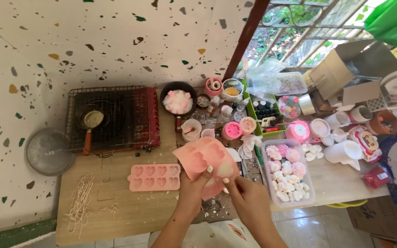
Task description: Prepare wicks and molds for candle making.
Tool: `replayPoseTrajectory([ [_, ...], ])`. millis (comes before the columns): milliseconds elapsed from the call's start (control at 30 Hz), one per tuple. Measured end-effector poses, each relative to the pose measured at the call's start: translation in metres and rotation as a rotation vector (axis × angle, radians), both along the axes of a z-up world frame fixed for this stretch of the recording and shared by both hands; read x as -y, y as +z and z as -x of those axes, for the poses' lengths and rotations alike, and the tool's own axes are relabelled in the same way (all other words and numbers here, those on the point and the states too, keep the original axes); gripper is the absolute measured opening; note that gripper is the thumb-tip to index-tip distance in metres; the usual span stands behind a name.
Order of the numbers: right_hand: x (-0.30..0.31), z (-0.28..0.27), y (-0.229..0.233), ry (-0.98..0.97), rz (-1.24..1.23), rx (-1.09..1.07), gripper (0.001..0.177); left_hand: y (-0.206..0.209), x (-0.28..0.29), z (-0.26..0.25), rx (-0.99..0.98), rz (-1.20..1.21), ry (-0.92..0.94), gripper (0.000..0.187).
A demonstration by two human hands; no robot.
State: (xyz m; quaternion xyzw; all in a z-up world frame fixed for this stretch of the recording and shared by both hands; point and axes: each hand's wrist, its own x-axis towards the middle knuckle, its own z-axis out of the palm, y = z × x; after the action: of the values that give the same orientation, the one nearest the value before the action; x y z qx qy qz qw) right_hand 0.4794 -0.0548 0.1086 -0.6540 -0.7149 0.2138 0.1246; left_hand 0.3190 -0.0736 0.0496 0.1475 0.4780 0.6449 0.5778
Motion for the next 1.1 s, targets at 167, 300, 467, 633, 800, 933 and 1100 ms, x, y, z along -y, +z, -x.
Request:
replayPoseTrajectory([
  [167, -0.026, -0.007, -0.026, -0.066, 0.304, -0.392, 0.055, -0.011, 0.007, -0.017, -0.178, -0.084, -0.118, 0.036],
  [300, -0.036, -0.014, -0.038, -0.074, 0.566, -0.694, 0.055, -0.013, 0.01, -0.017, -0.266, -0.114, -0.096, 0.033],
  [467, -0.038, -0.016, -0.036, -0.036, 0.663, -0.673, 0.047, -0.008, 0.007, -0.016, -0.104, -0.102, -0.06, 0.031],
  [633, -0.035, -0.016, -0.039, -0.065, 0.709, -0.681, 0.049, -0.025, 0.013, -0.019, -0.165, 0.041, -0.15, 0.032],
  [800, -0.034, -0.022, -0.039, -0.05, 0.742, -0.756, 0.044, -0.011, 0.011, -0.016, 0.046, 0.063, -0.16, 0.032],
  [933, -0.033, -0.029, -0.039, 0.004, 0.769, -0.771, 0.04, -0.019, 0.008, -0.011, 0.122, 0.001, -0.107, 0.032],
  [1100, -0.031, -0.032, -0.024, 0.094, 0.865, -1.043, 0.032, -0.019, 0.008, -0.01, 0.099, -0.035, -0.088, 0.03],
])
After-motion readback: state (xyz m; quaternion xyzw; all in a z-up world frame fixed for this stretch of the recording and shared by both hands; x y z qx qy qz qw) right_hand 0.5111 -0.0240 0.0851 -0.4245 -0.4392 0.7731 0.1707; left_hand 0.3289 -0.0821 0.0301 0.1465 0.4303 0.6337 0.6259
